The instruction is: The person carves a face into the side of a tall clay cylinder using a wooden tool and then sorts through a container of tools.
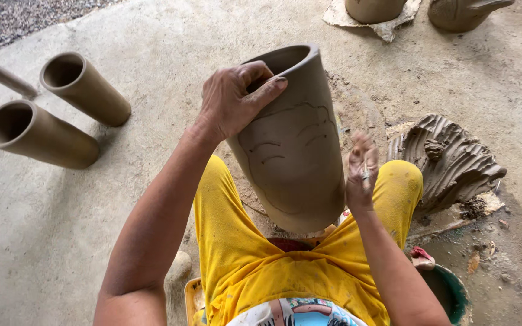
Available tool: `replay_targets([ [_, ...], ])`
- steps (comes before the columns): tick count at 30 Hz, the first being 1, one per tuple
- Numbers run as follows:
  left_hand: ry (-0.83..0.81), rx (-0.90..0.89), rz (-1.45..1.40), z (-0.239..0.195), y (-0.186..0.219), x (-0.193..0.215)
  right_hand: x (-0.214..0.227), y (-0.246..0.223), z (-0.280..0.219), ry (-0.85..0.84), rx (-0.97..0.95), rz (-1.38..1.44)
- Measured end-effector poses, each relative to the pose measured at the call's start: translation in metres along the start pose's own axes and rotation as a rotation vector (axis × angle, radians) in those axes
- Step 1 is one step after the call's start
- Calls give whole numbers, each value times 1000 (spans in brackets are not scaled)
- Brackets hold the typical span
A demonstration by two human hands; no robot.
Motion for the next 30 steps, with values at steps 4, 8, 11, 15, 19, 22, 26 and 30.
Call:
replay_targets([
  [4, -37, -64, -30, 2, 15, -4, 37, 80, -41, -45, -169, -359],
  [8, -72, 47, 56, -6, 22, -18, 8, 88, -67, 170, -458, 649],
  [11, 205, -25, 106, -11, 40, 4, 1, 70, -65, 296, -417, 682],
  [15, 153, 69, 89, 9, 29, -1, -3, 63, -58, 372, -334, 644],
  [19, 100, 72, 1, 23, 14, -8, -13, 69, -43, 435, -336, 653],
  [22, 65, 103, 12, 34, 0, -18, -24, 66, -39, 345, -318, 653],
  [26, 144, -38, 53, 37, 12, -20, -18, 74, -32, 545, -352, 1204],
  [30, -76, 146, 16, 39, -8, -39, -31, 52, -22, 796, -50, 3540],
])
Point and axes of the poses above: each hand's wrist, its own z-axis towards the middle knuckle, its own x-axis out of the back of the hand, y = z × x, the point moved 10 cm from there along z, towards the middle knuckle, and after that the axes turned 5 degrees about y, right-handed, at the moved point
